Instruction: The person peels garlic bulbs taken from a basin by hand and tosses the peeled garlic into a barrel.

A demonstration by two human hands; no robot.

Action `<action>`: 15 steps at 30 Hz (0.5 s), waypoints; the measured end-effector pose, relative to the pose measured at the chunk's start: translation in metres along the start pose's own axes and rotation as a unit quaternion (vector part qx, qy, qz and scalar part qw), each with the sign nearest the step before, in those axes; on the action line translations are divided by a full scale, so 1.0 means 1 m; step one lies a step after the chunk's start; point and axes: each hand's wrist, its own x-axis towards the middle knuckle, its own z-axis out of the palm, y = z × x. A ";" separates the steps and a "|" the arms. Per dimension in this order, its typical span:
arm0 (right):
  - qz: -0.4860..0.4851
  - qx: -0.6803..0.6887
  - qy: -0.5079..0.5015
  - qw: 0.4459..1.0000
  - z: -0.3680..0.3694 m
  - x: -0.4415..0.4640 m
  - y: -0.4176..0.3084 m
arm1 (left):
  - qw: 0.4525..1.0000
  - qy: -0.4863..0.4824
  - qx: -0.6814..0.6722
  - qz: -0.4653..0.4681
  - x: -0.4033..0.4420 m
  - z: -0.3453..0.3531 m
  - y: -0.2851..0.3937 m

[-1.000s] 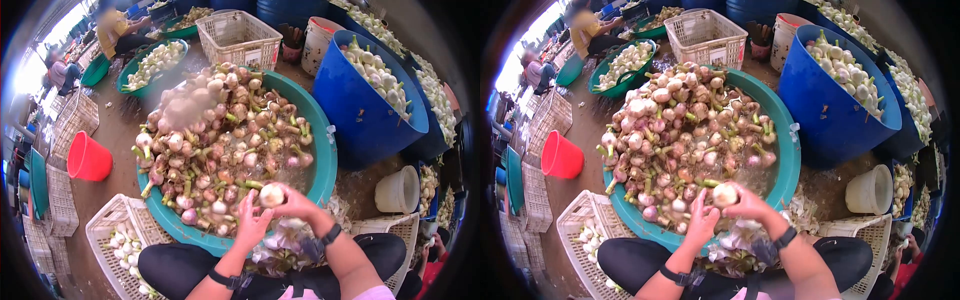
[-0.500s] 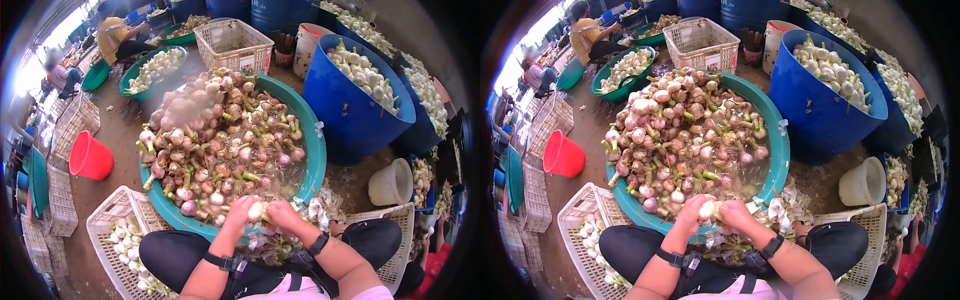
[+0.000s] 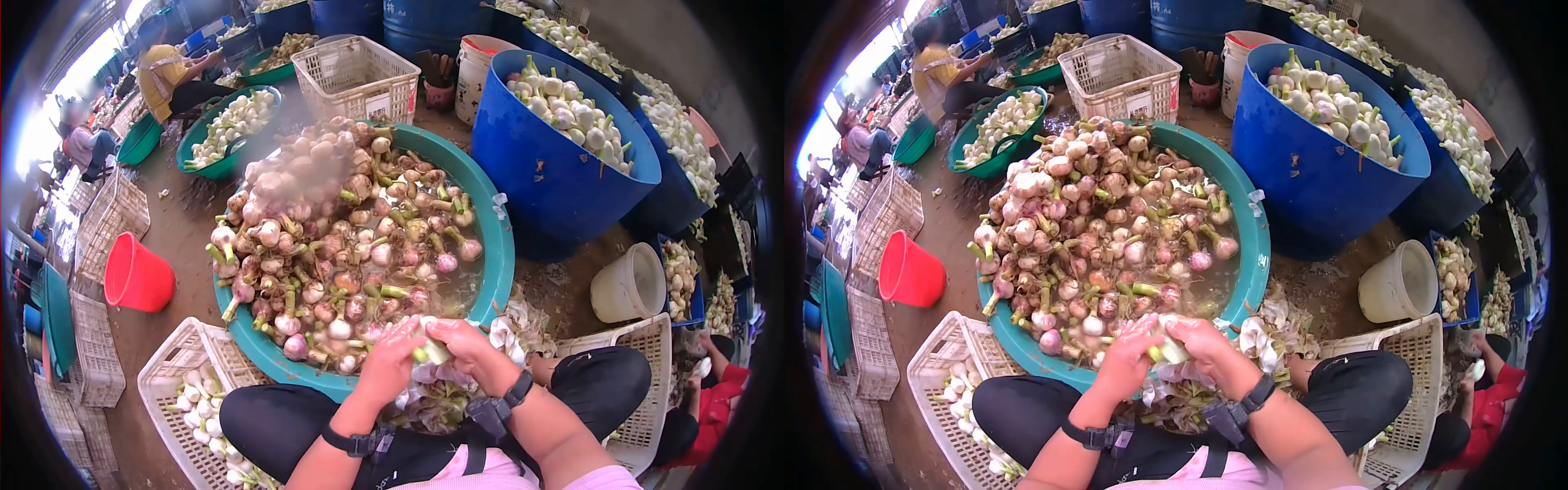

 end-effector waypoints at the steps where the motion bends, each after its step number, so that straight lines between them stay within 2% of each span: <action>1: -0.025 0.083 -0.025 0.996 0.006 -0.003 0.002 | 0.990 0.042 -0.100 -0.085 -0.001 0.004 -0.004; 2: -0.024 0.082 -0.028 0.996 0.008 -0.009 0.004 | 0.990 0.044 -0.098 -0.087 0.000 0.004 -0.006; 3: -0.095 0.030 -0.049 0.994 0.010 -0.018 0.004 | 0.883 0.150 -0.364 -0.255 0.003 0.002 -0.009; 4: -0.164 -0.020 -0.069 0.984 0.013 -0.029 0.002 | 0.668 0.239 -0.586 -0.391 0.004 0.000 -0.012; 5: -0.153 -0.213 -0.029 0.964 0.014 -0.047 -0.003 | 0.582 0.256 -0.650 -0.417 0.001 -0.004 -0.018; 6: -0.153 -0.213 -0.032 0.965 0.008 -0.057 -0.005 | 0.583 0.258 -0.648 -0.417 0.000 -0.006 -0.019; 7: -0.310 -0.292 -0.017 0.905 0.000 -0.064 -0.007 | 0.554 0.221 -0.667 -0.448 -0.001 -0.006 -0.019; 8: -0.457 -0.361 0.000 0.813 -0.006 -0.072 -0.009 | 0.522 0.182 -0.683 -0.477 -0.001 -0.004 -0.018; 9: -0.458 -0.360 0.000 0.813 -0.009 -0.080 -0.014 | 0.515 0.162 -0.692 -0.479 0.000 -0.001 -0.011; 11: -0.427 -0.282 0.088 0.855 -0.012 -0.096 -0.023 | 0.515 0.158 -0.688 -0.486 0.004 0.002 0.006; 13: -0.416 -0.241 0.088 0.873 -0.008 -0.107 -0.022 | 0.523 0.155 -0.680 -0.490 0.007 0.002 0.011; 14: -0.403 -0.199 0.083 0.890 -0.006 -0.109 -0.020 | 0.525 0.152 -0.680 -0.488 0.005 0.004 0.001; 15: -0.424 -0.067 0.079 0.900 -0.004 -0.107 -0.014 | 0.517 0.189 -0.674 -0.494 -0.001 0.005 -0.014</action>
